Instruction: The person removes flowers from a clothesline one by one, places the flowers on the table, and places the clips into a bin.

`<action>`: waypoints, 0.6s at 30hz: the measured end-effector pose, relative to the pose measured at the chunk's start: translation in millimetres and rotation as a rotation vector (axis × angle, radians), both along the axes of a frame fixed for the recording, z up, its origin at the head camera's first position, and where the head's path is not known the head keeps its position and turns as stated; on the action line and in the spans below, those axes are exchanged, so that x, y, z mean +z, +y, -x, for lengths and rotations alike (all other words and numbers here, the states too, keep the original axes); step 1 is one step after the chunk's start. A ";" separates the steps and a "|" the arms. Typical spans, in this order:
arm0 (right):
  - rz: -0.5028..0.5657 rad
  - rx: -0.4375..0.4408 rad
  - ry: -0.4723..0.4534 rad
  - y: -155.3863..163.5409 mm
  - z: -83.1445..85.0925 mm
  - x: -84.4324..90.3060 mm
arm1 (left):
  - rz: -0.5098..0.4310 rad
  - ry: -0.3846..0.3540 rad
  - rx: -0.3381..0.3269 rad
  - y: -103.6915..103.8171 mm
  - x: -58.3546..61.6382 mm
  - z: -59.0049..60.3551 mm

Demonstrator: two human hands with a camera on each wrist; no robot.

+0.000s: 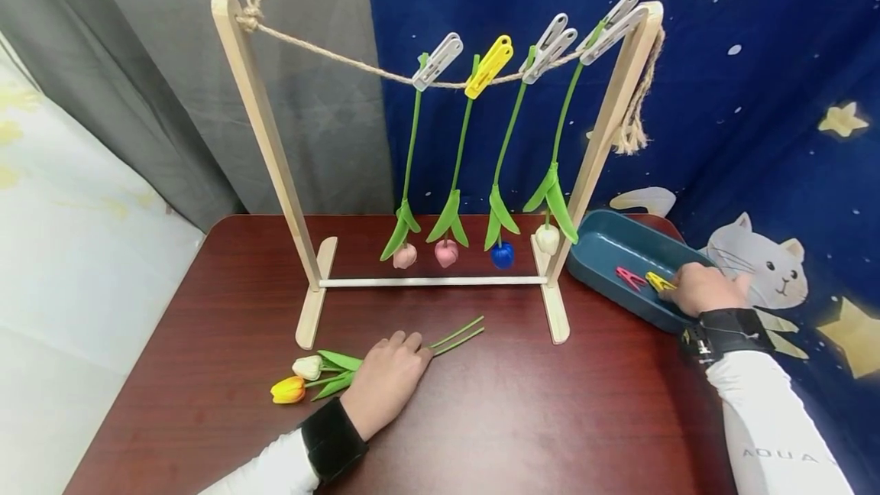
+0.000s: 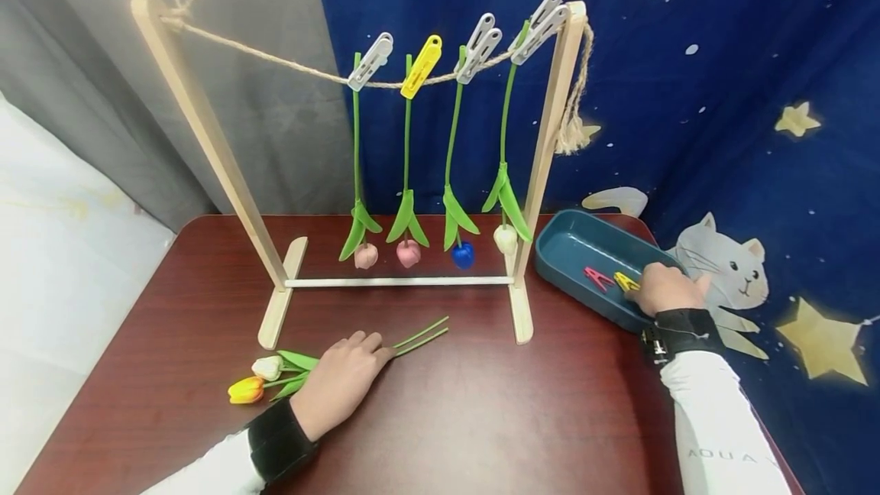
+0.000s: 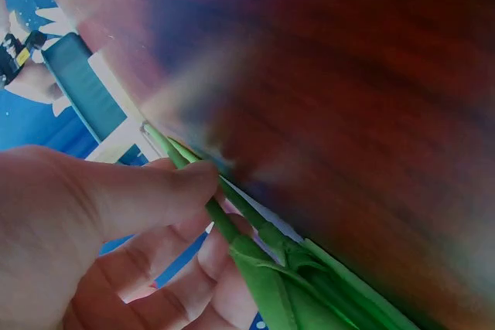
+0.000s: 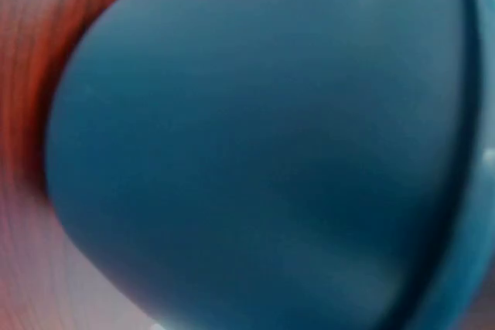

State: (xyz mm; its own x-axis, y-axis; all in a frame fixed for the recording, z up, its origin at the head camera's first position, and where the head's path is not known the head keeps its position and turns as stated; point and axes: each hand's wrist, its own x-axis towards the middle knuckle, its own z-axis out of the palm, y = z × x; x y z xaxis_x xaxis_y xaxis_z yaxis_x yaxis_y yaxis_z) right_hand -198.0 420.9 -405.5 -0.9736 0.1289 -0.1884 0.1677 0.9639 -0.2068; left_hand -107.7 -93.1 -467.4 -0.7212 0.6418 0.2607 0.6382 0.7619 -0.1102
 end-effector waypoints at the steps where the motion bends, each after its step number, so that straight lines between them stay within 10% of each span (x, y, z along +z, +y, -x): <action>1: 0.005 -0.001 -0.003 0.1 -0.1 -1.5 | 0.001 0.001 0.001 0.0 0.2 0.3; 11: 0.001 0.014 0.083 -6.9 -4.7 4.4 | 0.009 -0.010 0.011 -0.1 0.3 -1.1; 18: -0.034 0.103 0.187 -31.6 -14.5 45.9 | 0.005 -0.014 0.021 -1.4 2.4 -4.8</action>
